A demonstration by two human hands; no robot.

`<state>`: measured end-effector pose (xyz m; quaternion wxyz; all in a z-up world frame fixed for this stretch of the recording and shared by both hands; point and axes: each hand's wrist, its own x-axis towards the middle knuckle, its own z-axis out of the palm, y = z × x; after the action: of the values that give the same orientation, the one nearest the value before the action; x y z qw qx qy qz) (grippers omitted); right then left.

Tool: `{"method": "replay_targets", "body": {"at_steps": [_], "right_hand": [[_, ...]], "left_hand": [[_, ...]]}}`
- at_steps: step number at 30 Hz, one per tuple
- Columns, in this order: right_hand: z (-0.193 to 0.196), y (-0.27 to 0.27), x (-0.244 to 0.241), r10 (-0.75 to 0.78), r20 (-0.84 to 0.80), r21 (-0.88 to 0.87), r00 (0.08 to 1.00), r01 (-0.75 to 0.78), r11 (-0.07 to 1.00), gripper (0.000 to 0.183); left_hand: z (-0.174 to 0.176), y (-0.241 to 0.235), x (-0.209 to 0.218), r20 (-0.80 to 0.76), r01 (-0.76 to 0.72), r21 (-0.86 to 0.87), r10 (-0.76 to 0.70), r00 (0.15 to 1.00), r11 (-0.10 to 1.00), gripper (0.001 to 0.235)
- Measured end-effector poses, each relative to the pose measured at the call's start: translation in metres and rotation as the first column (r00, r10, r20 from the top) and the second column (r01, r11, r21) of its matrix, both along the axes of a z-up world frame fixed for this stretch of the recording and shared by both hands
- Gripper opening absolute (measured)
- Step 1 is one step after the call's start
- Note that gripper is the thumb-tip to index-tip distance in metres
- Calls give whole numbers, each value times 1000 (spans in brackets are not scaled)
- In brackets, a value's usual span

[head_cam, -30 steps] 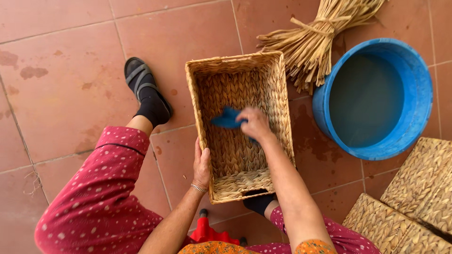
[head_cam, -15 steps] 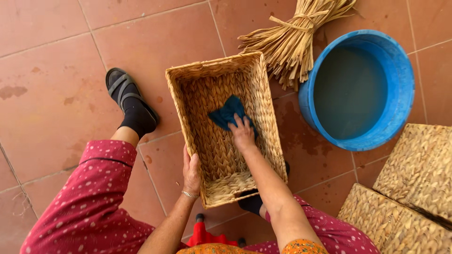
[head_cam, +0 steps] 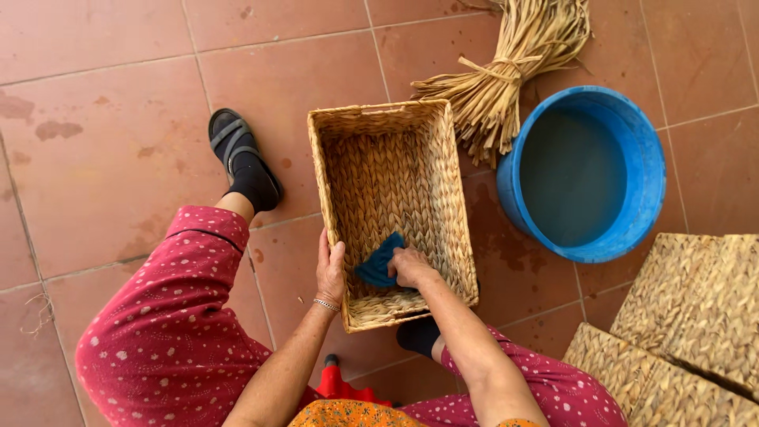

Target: The person wipes a rectangular woven basket with a blue cloth, cleaning the exterior and interior surfaces. The person repeatedly dips the cloth into a blue bucket of water to keep it damp during the process.

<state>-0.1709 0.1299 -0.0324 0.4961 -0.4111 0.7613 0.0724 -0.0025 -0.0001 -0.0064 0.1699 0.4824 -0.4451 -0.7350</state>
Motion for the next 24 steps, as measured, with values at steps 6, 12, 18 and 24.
{"method": "replay_targets", "body": {"at_steps": [6,12,18,24], "right_hand": [[-2,-58,-35,-328,153,-30,932,337,941,39],[-45,-132,-38,-282,-133,-665,950,126,736,61],[-82,-108,3,-119,-190,-384,975,37,922,44],[-33,-25,48,394,-36,-207,918,-392,896,35]], "left_hand": [[-2,2,0,-75,-2,-19,1,997,1000,72],[8,-1,1,-28,50,48,-48,998,998,74],[10,-1,-2,-17,35,7,-35,999,999,72],[8,-1,-1,-71,18,-1,-18,997,1000,70]]}}
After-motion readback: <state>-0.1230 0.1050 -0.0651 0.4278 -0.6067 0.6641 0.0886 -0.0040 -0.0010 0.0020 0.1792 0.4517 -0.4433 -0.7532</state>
